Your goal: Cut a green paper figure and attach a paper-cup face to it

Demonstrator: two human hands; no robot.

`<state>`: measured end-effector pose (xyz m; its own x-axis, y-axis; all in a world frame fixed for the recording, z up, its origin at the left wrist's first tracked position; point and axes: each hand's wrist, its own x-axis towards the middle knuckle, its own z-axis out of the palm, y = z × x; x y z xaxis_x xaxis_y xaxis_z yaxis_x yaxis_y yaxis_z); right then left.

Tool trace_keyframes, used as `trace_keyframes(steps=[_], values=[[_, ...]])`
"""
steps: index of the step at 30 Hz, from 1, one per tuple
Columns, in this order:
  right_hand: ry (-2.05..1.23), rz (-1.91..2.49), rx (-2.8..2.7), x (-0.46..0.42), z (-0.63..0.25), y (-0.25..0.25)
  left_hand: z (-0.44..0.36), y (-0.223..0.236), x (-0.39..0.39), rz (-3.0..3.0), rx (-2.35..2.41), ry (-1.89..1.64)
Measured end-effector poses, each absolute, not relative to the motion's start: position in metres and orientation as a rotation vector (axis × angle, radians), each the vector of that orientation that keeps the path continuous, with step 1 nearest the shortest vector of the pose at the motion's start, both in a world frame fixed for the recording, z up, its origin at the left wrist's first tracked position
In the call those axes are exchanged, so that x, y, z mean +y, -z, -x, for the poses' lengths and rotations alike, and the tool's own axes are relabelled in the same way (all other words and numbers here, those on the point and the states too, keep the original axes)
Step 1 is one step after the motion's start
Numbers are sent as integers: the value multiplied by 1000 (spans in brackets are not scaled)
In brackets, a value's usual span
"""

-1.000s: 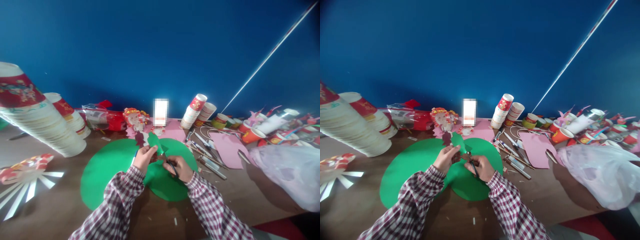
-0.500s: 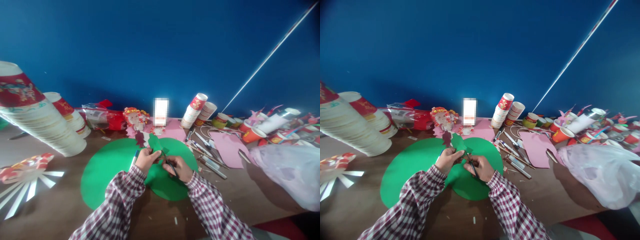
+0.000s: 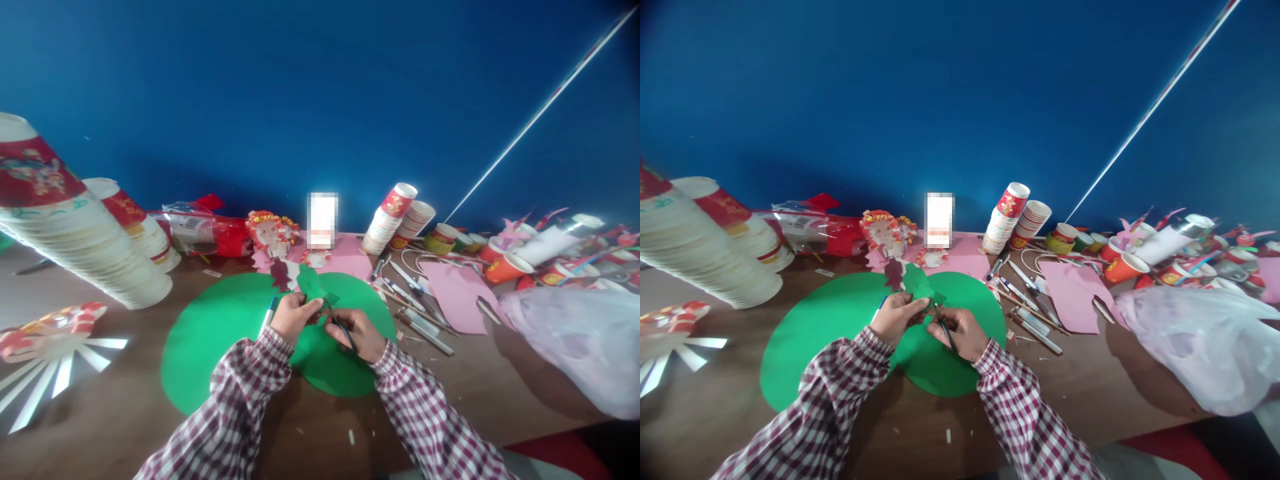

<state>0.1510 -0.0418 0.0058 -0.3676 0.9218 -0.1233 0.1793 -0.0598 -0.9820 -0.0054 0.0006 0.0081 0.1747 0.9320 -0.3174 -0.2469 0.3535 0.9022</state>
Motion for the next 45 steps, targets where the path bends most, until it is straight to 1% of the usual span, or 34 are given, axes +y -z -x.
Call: trace_keyframes(steps=[22,31,45], values=[[-1384,1218,-1639,-43,-150,-13,6,-12,0,-760,1037,-960],[-1484,1207,-1567,-42,-149,-6,12,-11,4,-738,1017,-987],[-1532,1139,-1487,-43,-148,-6,8,-12,2,-684,1007,-995]])
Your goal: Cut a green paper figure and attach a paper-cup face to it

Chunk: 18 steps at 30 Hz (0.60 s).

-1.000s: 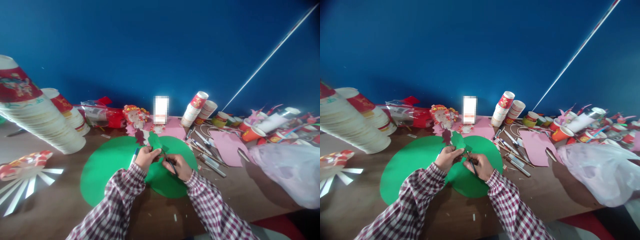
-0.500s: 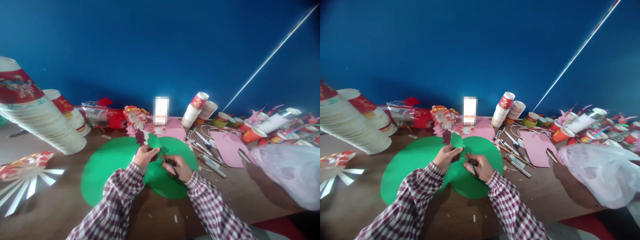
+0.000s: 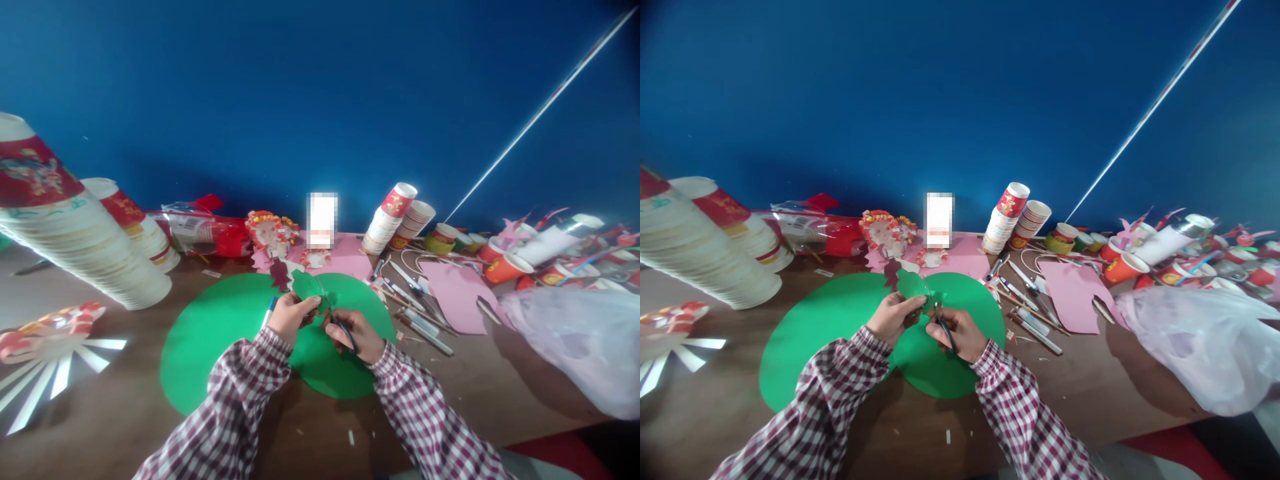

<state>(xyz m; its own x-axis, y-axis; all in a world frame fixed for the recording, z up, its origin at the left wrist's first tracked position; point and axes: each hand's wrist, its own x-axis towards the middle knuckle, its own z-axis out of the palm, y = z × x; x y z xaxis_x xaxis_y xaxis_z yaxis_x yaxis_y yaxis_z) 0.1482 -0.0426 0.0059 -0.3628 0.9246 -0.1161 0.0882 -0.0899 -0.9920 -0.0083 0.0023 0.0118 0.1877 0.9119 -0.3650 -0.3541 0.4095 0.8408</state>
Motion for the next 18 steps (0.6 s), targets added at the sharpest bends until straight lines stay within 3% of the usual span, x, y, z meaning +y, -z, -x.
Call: trace_keyframes(steps=[18], values=[[-1484,1110,-1419,-43,-141,-6,-1,-15,-7,-643,1026,-1042]])
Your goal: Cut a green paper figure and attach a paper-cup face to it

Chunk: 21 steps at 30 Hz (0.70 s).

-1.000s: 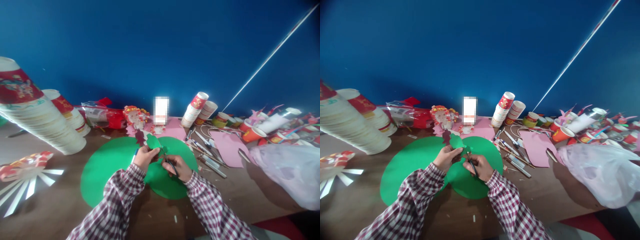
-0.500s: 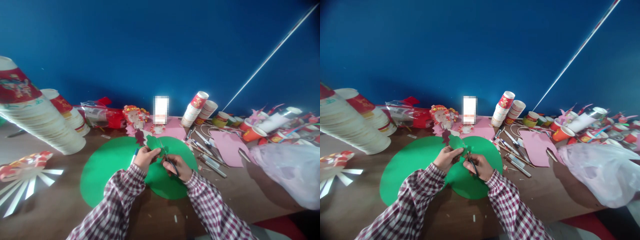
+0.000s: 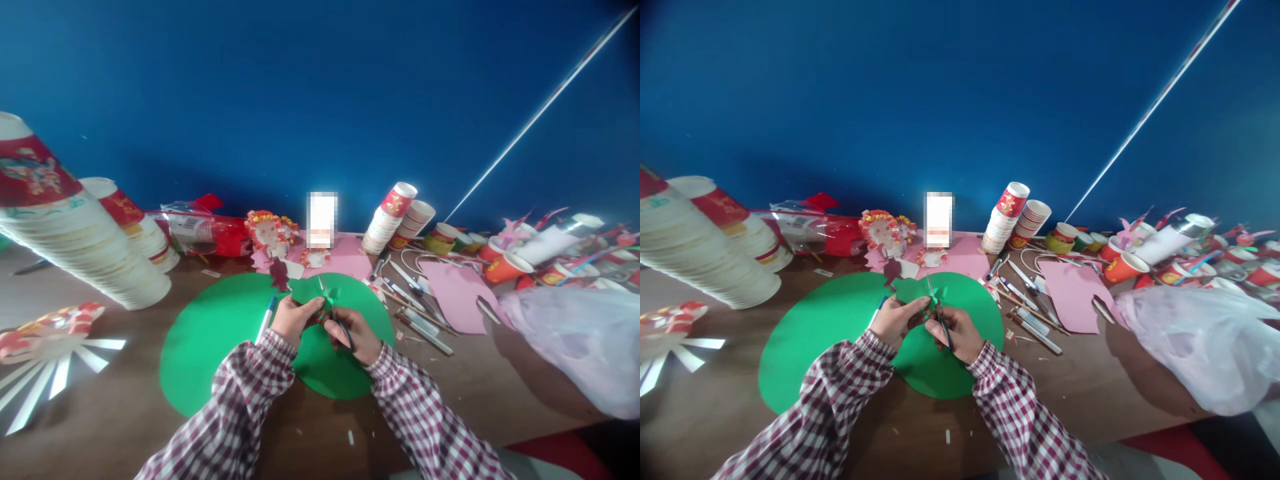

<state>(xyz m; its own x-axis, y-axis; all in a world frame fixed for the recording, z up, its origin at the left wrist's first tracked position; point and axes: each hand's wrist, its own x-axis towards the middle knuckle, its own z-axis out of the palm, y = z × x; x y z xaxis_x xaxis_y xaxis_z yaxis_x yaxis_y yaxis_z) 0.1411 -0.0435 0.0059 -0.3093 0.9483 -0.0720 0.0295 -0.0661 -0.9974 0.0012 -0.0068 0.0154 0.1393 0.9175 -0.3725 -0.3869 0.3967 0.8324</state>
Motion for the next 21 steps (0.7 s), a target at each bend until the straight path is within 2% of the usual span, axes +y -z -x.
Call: trace_keyframes(steps=[11,21], values=[[-1485,1084,-1479,-41,-145,-3,-3,-8,-7,-700,1235,-1116],[-1510,1085,-1547,-40,-152,-4,1,-9,-6,-829,1131,-1068]])
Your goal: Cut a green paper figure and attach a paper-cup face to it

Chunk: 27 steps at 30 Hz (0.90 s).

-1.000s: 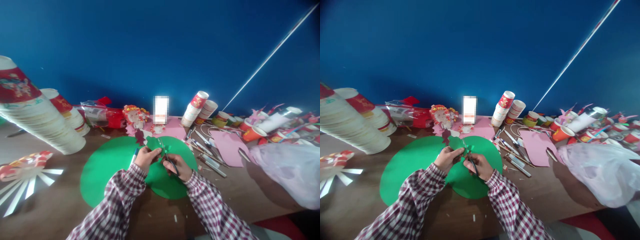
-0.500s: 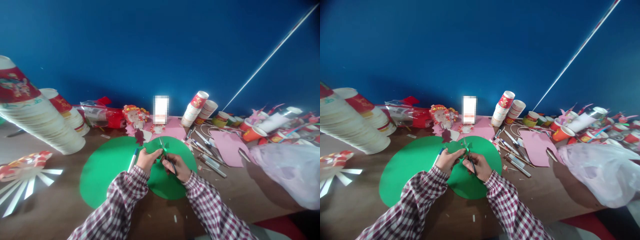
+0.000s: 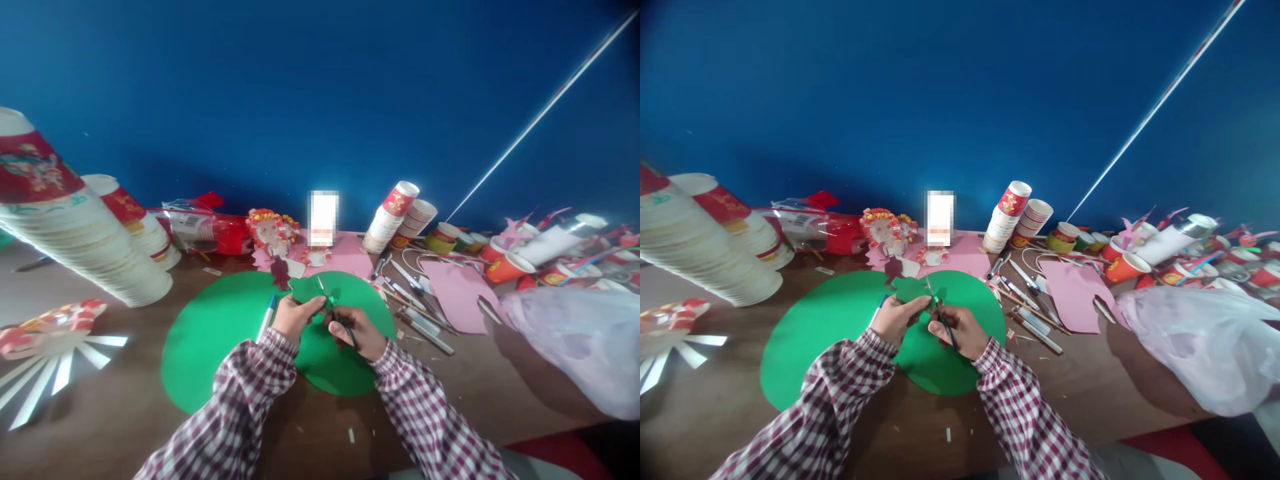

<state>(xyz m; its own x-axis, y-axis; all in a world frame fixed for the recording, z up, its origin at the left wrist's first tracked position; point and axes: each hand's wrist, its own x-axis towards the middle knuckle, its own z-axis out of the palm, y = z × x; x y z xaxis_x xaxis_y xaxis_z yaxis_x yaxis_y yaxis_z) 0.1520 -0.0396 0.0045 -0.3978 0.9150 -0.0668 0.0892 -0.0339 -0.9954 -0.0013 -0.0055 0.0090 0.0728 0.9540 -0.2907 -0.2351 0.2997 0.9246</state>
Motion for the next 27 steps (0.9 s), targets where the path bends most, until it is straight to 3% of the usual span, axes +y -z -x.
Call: trace_keyframes(steps=[27], values=[[-1588,1081,-1680,-38,-163,-12,19,-3,6,-1110,1115,-900]])
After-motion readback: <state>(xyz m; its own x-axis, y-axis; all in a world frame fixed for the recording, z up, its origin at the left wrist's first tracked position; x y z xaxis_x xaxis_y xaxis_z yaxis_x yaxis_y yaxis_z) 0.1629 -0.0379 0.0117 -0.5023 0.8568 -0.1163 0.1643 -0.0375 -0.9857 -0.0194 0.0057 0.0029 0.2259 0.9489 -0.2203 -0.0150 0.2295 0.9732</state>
